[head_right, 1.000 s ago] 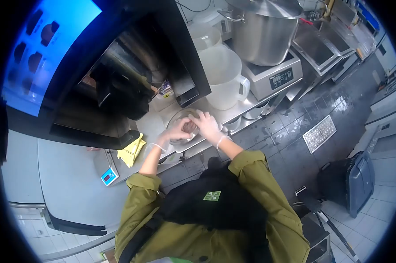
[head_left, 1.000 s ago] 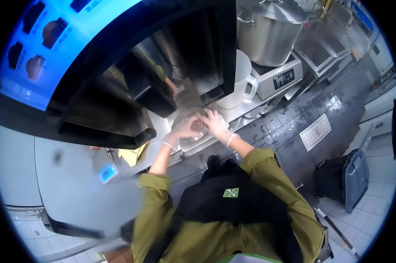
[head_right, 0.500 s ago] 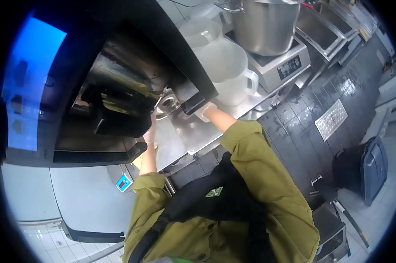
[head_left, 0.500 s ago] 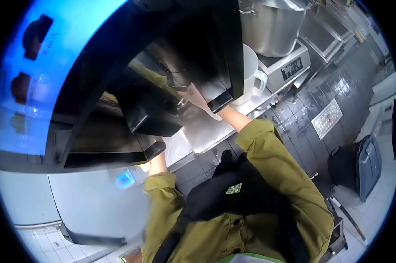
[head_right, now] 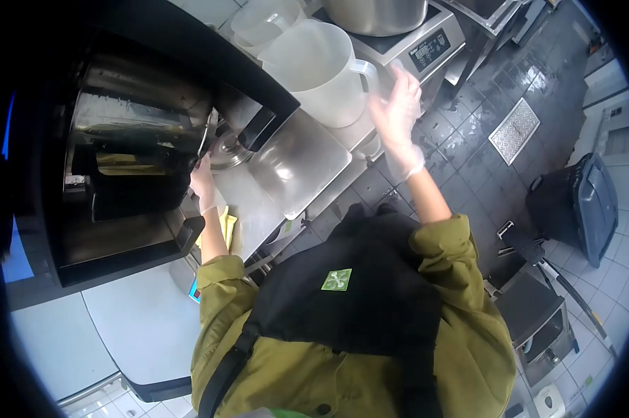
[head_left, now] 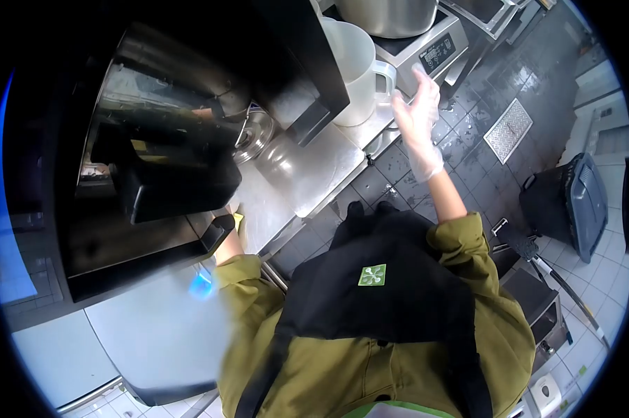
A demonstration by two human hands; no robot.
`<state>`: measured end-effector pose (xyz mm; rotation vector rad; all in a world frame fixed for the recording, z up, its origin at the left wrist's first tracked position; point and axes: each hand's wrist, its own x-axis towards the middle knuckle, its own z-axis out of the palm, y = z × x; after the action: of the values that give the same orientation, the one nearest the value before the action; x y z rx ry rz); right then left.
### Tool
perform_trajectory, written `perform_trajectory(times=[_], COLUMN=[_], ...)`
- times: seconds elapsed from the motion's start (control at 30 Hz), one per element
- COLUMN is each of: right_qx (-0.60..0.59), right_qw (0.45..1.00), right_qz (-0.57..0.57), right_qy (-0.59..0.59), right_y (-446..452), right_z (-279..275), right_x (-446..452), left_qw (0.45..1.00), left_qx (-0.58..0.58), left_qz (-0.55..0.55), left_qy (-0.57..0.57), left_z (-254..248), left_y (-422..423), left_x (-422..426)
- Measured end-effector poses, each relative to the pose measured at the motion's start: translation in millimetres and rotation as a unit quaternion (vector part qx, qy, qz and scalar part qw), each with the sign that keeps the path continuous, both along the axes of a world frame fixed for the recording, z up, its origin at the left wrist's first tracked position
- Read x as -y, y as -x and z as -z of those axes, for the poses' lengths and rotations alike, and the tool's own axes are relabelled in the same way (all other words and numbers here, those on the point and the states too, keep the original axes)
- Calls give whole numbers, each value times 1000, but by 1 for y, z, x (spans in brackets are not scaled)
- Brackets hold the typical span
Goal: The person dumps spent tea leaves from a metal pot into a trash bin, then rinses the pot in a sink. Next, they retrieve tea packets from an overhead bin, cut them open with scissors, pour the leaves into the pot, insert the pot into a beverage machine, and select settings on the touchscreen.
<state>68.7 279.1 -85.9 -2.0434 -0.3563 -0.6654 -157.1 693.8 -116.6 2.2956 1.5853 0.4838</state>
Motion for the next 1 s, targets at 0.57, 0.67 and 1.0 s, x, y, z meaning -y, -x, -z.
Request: perform_trajectory(times=[0.57,0.67,1.0], right_qx=[-354,-359,-449], right_qw=[819,798,757], right_qz=[-208,-256,-335], right_qy=[-401,-410,-337], right_y=[-38,-23,24], right_z=[-23,-56,-12], right_x=[11,22,-38], left_qw=[994,991,976], left_qx=[81,106,199], left_qz=[-27,-31,-35], left_qy=[63,69,85], left_z=[2,1,-1], left_y=[44,48,57], left_x=[18,21,52])
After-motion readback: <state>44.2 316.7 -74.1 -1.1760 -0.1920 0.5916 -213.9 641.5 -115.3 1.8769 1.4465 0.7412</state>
